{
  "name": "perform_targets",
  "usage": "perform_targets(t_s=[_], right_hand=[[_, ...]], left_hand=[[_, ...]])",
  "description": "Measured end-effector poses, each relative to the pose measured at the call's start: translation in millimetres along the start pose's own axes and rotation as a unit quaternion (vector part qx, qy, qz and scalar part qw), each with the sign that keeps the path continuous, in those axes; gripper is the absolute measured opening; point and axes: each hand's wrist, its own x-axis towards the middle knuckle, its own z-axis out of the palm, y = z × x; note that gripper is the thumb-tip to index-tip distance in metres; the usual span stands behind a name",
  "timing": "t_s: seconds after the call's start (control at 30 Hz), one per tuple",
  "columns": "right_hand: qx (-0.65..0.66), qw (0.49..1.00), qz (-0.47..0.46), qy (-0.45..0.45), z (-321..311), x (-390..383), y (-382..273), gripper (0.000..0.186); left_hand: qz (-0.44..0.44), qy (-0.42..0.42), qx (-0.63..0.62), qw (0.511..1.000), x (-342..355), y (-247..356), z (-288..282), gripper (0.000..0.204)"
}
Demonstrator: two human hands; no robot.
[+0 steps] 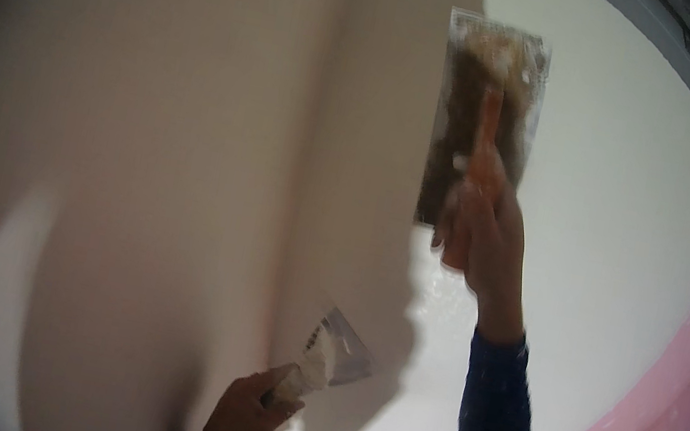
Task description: The person applies plaster to a white wall using a trowel and a hawk. They repeatedly scoop plaster from the hawk and spread it across the wall surface in smooth strokes.
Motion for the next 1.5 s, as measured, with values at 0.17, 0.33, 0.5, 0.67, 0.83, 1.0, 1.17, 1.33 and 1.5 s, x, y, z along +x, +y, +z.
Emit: perform_targets(t_s=[0.17,0.33,0.5,0.67,0.83,1.0,1.17,1.33,1.5], right_hand=[[0.077,0.994,-0.034,-0.068,38.4,145.0,-20.4,0.026],[0.094,0.993,-0.005,-0.067,90.7,208.4,-7.6,0.025],[0.08,0.996,-0.002,-0.034,129.8,227.4,2.8,0.024],[0.076,0.997,-0.011,-0.026,149.3,233.4,12.5,0.027],[-0.038,0.999,-0.022,-0.014,137.8,238.2,49.6,0.052],[-0.16,0.968,-0.155,0.114,137.5,265.4,51.6,0.077],[-0.121,0.973,-0.12,0.153,93.5,279.1,28.3,0.058],[-0.077,0.977,-0.054,0.192,1.9,286.0,6.5,0.034],[-0.003,0.978,-0.04,0.205,-82.1,254.3,-15.2,0.028]], left_hand=[[-0.009,-0.026,0.007,1.0,11.7,-3.3,30.6,0.055],[-0.025,-0.016,-0.025,0.999,4.9,-18.8,48.4,0.056],[-0.027,-0.038,-0.026,0.999,-0.6,-21.8,35.3,0.055],[0.003,-0.05,-0.055,0.997,4.1,-26.4,26.6,0.058],[0.002,-0.008,-0.061,0.998,6.8,-43.4,56.9,0.055],[-0.011,-0.018,-0.017,1.0,12.0,-41.2,52.6,0.055],[-0.043,-0.049,-0.015,0.998,15.2,-31.5,40.6,0.056],[-0.04,-0.049,-0.013,0.998,10.7,-26.4,38.5,0.057],[-0.04,-0.055,-0.034,0.997,8.6,-22.4,33.3,0.056]])
